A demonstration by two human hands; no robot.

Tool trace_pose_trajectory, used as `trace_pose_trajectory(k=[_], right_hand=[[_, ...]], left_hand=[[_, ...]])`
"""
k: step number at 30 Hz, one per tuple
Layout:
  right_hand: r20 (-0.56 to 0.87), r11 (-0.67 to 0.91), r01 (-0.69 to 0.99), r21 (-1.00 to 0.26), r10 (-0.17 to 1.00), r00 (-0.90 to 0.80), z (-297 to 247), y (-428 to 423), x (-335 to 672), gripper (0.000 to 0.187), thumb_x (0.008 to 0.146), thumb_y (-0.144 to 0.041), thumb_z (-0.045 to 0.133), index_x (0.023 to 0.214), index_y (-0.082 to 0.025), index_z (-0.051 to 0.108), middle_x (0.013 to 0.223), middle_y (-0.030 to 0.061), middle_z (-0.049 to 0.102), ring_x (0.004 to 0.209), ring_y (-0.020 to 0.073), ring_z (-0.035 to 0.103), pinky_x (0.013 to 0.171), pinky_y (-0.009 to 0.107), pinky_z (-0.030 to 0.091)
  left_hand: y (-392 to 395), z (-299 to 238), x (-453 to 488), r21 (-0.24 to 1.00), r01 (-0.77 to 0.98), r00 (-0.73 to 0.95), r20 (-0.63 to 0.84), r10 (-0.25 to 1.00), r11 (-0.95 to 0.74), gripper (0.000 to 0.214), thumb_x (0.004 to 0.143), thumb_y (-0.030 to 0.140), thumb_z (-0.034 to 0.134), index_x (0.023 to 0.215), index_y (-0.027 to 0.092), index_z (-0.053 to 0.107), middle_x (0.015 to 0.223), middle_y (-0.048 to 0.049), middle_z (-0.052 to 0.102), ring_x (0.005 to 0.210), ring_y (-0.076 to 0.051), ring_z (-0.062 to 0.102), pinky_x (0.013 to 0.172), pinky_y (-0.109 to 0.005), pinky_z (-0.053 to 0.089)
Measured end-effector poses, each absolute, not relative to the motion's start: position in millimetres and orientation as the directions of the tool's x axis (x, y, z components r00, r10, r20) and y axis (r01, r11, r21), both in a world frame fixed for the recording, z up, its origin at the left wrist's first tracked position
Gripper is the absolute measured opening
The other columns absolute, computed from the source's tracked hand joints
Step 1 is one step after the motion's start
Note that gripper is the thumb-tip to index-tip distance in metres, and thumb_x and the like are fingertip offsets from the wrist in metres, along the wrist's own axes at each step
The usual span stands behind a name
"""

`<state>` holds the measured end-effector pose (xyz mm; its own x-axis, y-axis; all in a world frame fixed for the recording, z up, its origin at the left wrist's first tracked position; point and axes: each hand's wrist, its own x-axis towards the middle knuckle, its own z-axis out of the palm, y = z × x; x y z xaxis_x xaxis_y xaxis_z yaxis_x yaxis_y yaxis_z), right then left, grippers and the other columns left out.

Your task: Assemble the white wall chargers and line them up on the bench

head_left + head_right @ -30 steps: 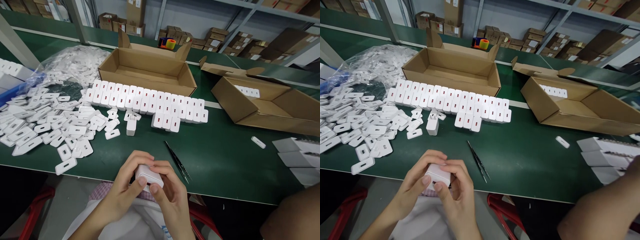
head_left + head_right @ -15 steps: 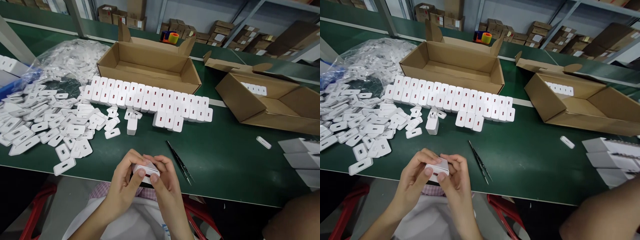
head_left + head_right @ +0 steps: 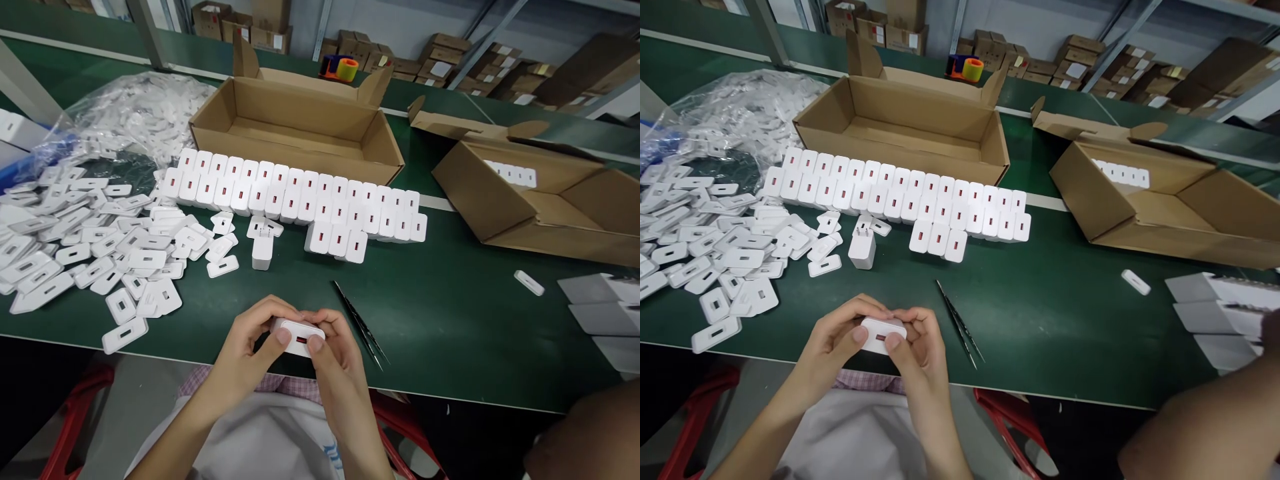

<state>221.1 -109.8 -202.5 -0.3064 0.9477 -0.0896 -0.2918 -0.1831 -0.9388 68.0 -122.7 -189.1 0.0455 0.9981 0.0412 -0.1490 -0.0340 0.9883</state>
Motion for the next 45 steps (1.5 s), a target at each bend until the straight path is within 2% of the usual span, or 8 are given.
trace_pose_trajectory(k=[9,14,21,24,28,33,40,45], right_hand=[[-0.196,-0.279,-0.227,-0.933,0.924,-0.329,-193.0,-106.5,216.9,0.034,0.088,-0.053,0.069,0.108,-0.026,0.06,0.106,0.0019,0.069,0.092,0.013,0.065,0.081,0.021,0.052],[-0.178,-0.259,-0.222,-0.94,0.927,-0.329,-193.6,-109.5,216.3,0.03,0.088,-0.051,0.07,0.105,-0.028,0.065,0.1,0.0,0.069,0.086,0.0111,0.064,0.076,0.019,0.051],[-0.045,-0.091,-0.287,-0.954,0.986,-0.161,-206.7,-111.9,215.5,0.015,0.09,-0.041,0.071,0.098,-0.03,0.066,0.109,0.0002,0.066,0.095,0.0122,0.067,0.081,0.02,0.054],[0.045,0.021,-0.238,-0.971,0.994,-0.096,-205.5,-111.9,222.5,0.011,0.089,-0.035,0.073,0.097,-0.031,0.066,0.111,0.0,0.063,0.096,0.0113,0.067,0.078,0.017,0.054],[0.146,0.119,-0.17,-0.978,0.977,-0.157,-197.5,-111.4,231.6,0.014,0.091,-0.032,0.071,0.103,-0.033,0.065,0.116,0.0024,0.059,0.097,0.0127,0.065,0.076,0.019,0.055],[0.193,0.162,-0.165,-0.973,0.961,-0.2,-192.0,-110.2,231.6,0.018,0.089,-0.036,0.073,0.105,-0.033,0.066,0.118,0.0041,0.058,0.098,0.0146,0.064,0.072,0.019,0.054],[0.14,0.075,-0.206,-0.976,0.935,-0.325,-194.0,-103.1,229.6,0.043,0.088,-0.04,0.074,0.128,-0.038,0.058,0.126,0.0042,0.063,0.113,0.018,0.062,0.091,0.025,0.054],[0.131,0.081,-0.168,-0.982,0.941,-0.312,-190.5,-103.9,226.4,0.036,0.086,-0.044,0.074,0.12,-0.037,0.063,0.111,0.0028,0.066,0.1,0.0173,0.066,0.077,0.022,0.053]], left_hand=[[-125.6,-193.0,70.7,0.986,-0.092,-0.039,0.135,0.99,-0.138,0.023,0.099,0.041,0.057,0.097,0.024,0.071,0.09,-0.0026,0.063,0.083,-0.017,0.06,0.072,-0.026,0.046],[-126.4,-195.3,71.0,0.982,-0.071,-0.048,0.169,0.984,-0.172,0.023,0.098,0.043,0.057,0.095,0.025,0.07,0.092,-0.0033,0.064,0.084,-0.018,0.058,0.072,-0.028,0.044],[-120.4,-198.1,70.8,0.997,-0.061,-0.004,0.038,0.999,-0.038,0.033,0.095,0.046,0.061,0.12,0.025,0.056,0.124,-0.0072,0.052,0.107,-0.023,0.057,0.089,-0.034,0.048],[-116.0,-194.6,66.5,0.999,-0.045,0.057,-0.023,0.998,0.025,0.035,0.092,0.047,0.065,0.118,0.025,0.058,0.123,-0.0061,0.053,0.116,-0.024,0.053,0.1,-0.036,0.044],[-110.3,-186.9,55.7,0.994,-0.047,0.21,-0.087,0.974,0.099,0.041,0.083,0.051,0.075,0.112,0.025,0.063,0.111,-0.0026,0.061,0.106,-0.023,0.058,0.095,-0.034,0.046],[-110.7,-182.7,48.2,0.985,-0.134,0.323,-0.065,0.944,0.113,0.045,0.079,0.048,0.08,0.116,0.028,0.062,0.114,-0.0003,0.062,0.11,-0.021,0.058,0.096,-0.03,0.045],[-117.6,-189.4,49.7,0.995,-0.09,0.155,0.045,0.987,-0.031,0.037,0.078,0.034,0.082,0.11,0.028,0.066,0.114,-0.0002,0.067,0.108,-0.021,0.062,0.092,-0.028,0.046],[-118.9,-191.4,50.1,0.994,-0.087,0.123,0.078,0.989,-0.068,0.037,0.077,0.045,0.081,0.105,0.026,0.066,0.116,-0.0026,0.067,0.11,-0.024,0.062,0.092,-0.03,0.046]])
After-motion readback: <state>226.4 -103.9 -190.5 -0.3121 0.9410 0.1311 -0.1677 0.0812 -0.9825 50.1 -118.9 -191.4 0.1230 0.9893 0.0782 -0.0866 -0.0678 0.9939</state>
